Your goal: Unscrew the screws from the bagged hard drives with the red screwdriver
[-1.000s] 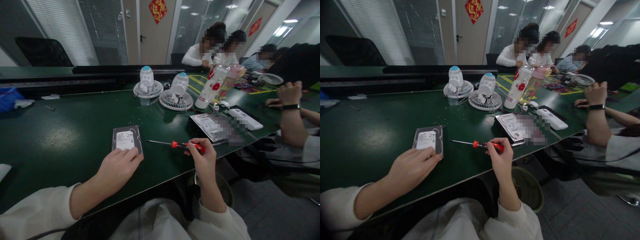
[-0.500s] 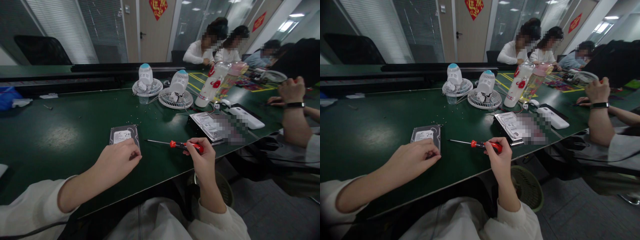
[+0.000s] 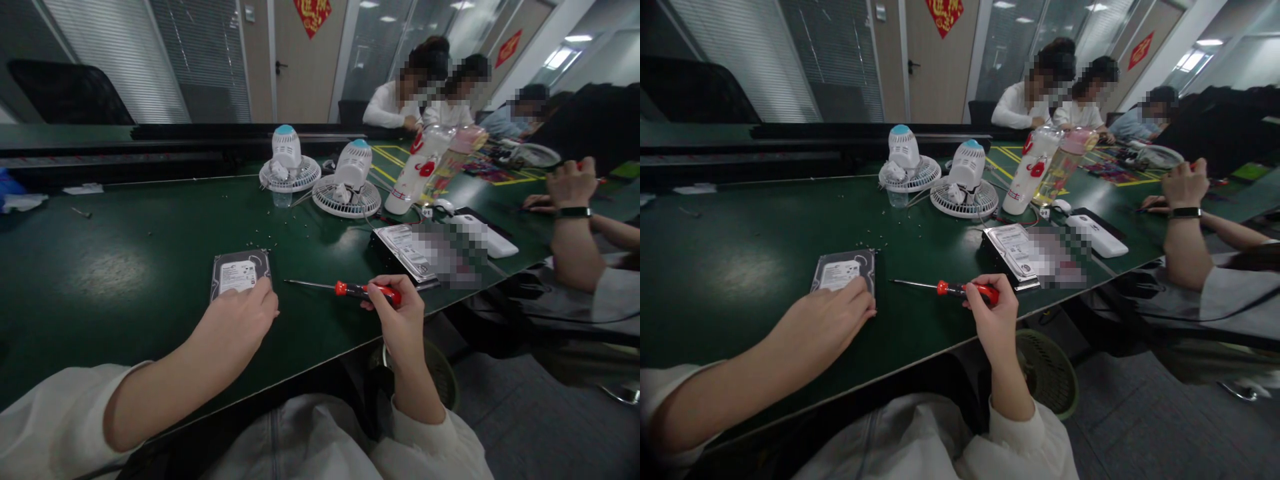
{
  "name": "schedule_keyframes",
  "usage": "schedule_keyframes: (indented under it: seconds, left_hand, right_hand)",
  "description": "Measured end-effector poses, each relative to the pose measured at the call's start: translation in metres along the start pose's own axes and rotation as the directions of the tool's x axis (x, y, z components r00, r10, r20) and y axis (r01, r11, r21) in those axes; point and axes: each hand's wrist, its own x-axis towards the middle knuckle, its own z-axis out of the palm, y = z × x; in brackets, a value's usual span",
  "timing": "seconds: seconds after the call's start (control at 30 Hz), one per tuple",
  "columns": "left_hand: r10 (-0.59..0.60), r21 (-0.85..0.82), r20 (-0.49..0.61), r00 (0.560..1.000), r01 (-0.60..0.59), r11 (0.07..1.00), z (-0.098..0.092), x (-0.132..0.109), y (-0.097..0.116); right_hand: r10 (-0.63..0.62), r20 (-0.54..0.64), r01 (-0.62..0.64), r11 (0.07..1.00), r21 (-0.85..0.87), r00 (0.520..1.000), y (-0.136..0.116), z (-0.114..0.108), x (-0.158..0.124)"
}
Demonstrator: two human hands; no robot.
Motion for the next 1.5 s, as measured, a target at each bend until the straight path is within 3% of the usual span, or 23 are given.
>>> schedule_keyframes:
  seconds: [0.33,0.57,0.67,0.77,0.93,1.1,1.2,1.3,1.4,1.5]
  left_hand:
    - [0.321,0.215,0.011,0.947,-0.315,0.924,-0.005,0.018,-0.01]
    - [0.374,0.087,-0.054,0.926,-0.369,0.925,-0.011,0.027,-0.028]
    - [0.342,-0.034,-0.098,0.935,-0.346,0.938,-0.019,0.036,-0.048]
    - [0.23,-0.131,-0.088,0.969,-0.241,0.962,-0.019,0.06,-0.073]
    - [0.116,-0.34,-0.015,0.993,-0.115,0.933,0.001,0.107,-0.102]
    - [0.027,-0.426,0.01,1.0,-0.02,0.904,0.019,0.126,-0.109]
    - [-0.004,-0.425,-0.015,1.0,-0.003,0.905,0.02,0.122,-0.107]
    - [-0.077,-0.422,-0.165,0.983,0.0,0.907,0.013,0.107,-0.104]
    - [-0.152,-0.47,-0.292,0.944,-0.003,0.883,0.001,0.08,-0.097]
    - [-0.146,-0.41,-0.369,0.918,-0.02,0.912,-0.011,0.041,-0.083]
  right_hand:
    - [-0.016,0.004,0.016,1.0,-0.007,1.0,0.0,-0.001,-0.002]
    - [-0.019,0.012,0.019,1.0,0.011,1.0,0.001,-0.001,-0.001]
    - [-0.02,0.01,0.02,1.0,0.012,1.0,0.0,-0.001,-0.001]
    - [-0.023,0.006,0.022,1.0,0.008,1.0,0.0,-0.001,-0.001]
    - [-0.024,-0.003,0.024,1.0,0.004,1.0,0.0,0.0,-0.002]
    - [-0.019,0.003,0.019,1.0,-0.004,1.0,-0.002,0.0,-0.001]
    - [-0.022,-0.002,0.022,1.0,-0.01,1.0,-0.002,0.0,0.0]
    - [-0.036,-0.03,0.036,0.999,-0.012,0.999,0.0,0.0,0.001]
    - [-0.055,-0.079,0.056,0.998,0.011,0.995,0.002,-0.001,0.004]
    - [-0.081,-0.117,0.089,0.994,0.065,0.99,-0.001,0.003,0.012]
